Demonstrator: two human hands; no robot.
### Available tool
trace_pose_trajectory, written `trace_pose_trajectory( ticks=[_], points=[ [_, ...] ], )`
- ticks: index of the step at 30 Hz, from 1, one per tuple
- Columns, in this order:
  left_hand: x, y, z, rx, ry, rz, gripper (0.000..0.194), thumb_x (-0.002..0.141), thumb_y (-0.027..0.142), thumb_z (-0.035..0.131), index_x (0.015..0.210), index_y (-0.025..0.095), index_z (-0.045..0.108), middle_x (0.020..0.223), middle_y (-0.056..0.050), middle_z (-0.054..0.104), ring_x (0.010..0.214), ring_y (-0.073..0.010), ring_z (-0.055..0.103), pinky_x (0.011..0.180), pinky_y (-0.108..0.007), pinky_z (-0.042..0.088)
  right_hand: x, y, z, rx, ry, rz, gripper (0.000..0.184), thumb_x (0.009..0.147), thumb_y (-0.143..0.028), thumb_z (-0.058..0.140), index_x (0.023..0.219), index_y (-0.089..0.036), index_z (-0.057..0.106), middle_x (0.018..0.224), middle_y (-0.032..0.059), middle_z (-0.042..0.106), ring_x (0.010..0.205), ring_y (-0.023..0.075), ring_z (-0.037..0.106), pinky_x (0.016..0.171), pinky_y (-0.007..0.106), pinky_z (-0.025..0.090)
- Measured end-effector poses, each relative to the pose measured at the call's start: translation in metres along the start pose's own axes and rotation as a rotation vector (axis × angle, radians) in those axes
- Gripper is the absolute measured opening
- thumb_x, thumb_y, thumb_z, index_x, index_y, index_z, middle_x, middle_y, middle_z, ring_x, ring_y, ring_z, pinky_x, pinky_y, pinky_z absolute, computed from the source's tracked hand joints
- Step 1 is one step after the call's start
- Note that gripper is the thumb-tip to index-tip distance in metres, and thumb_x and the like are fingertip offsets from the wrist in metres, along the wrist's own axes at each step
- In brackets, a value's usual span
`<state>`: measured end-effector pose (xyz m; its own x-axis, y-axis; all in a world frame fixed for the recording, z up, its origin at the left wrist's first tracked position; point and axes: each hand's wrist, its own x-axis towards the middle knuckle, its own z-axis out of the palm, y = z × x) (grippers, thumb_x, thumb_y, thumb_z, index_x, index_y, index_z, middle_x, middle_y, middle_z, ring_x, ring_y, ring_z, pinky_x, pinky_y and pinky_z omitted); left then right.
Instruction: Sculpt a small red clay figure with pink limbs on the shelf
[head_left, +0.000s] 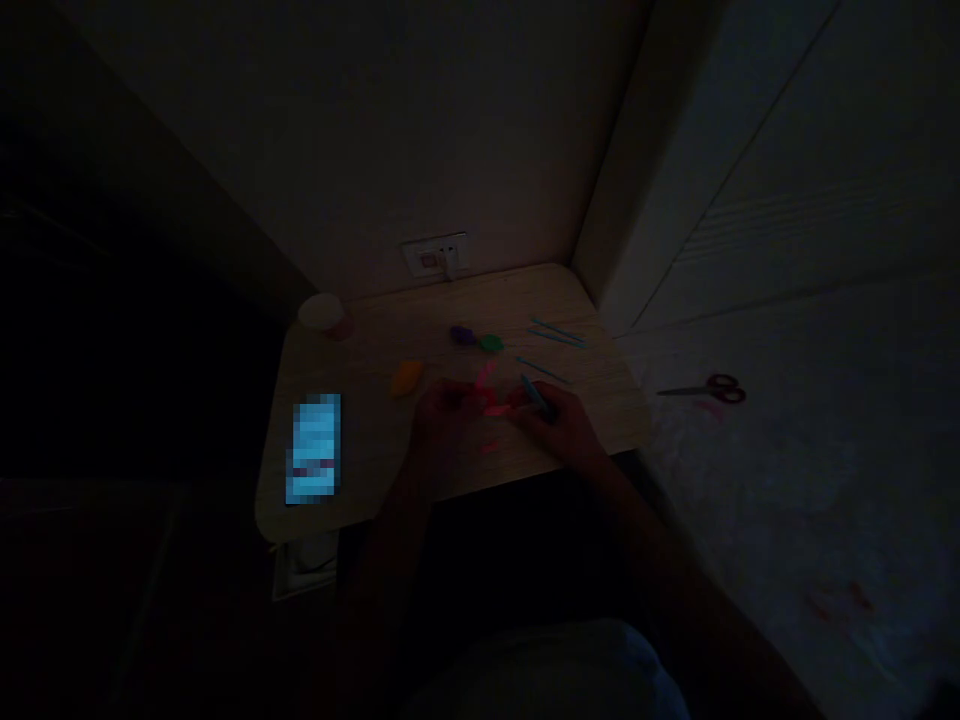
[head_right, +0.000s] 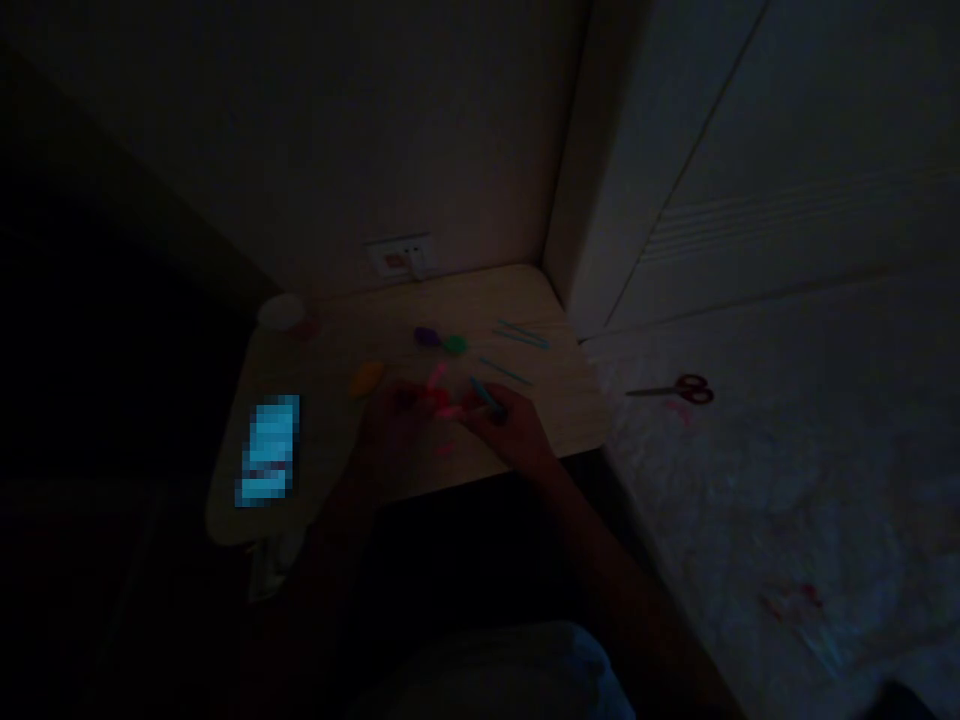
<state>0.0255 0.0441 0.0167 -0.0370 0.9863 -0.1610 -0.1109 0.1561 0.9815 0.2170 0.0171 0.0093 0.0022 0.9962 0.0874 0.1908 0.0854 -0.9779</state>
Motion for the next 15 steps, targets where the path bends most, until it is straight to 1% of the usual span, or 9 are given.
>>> trace_pose_trajectory(
  ticks=[3, 8, 12, 15],
  points=[
    [-0.003, 0.000, 0.003, -0.093, 0.028, -0.037, 0.033, 0.062, 0.026, 0.089, 0.076, 0.018, 0.060, 0.077, 0.002, 0.068, 0.074, -0.0120, 0.065, 0.072, -0.026, 0.051, -0.001, -0.006, 0.008, 0.031, -0.012, -0.002, 0.023, 0.077, -0.041, 0.080, 0.091, -0.022, 0.076, 0.090, 0.0034, 0.077, 0.084, 0.0216, 0.069, 0.077, 0.033, 0.052],
    [-0.007, 0.005, 0.006, -0.265, -0.040, -0.107, 0.040, 0.059, 0.024, 0.091, 0.085, 0.019, 0.062, 0.085, 0.001, 0.071, 0.080, -0.0122, 0.069, 0.076, -0.027, 0.054, 0.001, -0.007, 0.018, 0.052, 0.035, 0.058, 0.028, 0.079, -0.048, 0.077, 0.081, -0.021, 0.069, 0.077, 0.0013, 0.070, 0.070, 0.0170, 0.061, 0.064, 0.028, 0.047],
    [-0.009, 0.007, 0.008, -0.317, -0.026, -0.112, 0.041, 0.057, 0.024, 0.092, 0.084, 0.019, 0.060, 0.084, 0.001, 0.072, 0.078, -0.0126, 0.070, 0.077, -0.028, 0.056, -0.001, -0.006, 0.021, 0.047, 0.043, 0.063, 0.029, 0.079, -0.049, 0.076, 0.081, -0.022, 0.066, 0.077, 0.0004, 0.066, 0.071, 0.0162, 0.059, 0.063, 0.027, 0.045],
    [-0.010, 0.007, 0.011, -0.303, 0.003, -0.104, 0.040, 0.060, 0.025, 0.091, 0.082, 0.019, 0.059, 0.083, 0.002, 0.071, 0.079, -0.0122, 0.070, 0.076, -0.027, 0.056, -0.003, -0.007, 0.021, 0.067, 0.039, 0.068, 0.027, 0.078, -0.047, 0.076, 0.082, -0.022, 0.065, 0.076, -0.0006, 0.064, 0.068, 0.0151, 0.057, 0.061, 0.026, 0.043]
  ],
)
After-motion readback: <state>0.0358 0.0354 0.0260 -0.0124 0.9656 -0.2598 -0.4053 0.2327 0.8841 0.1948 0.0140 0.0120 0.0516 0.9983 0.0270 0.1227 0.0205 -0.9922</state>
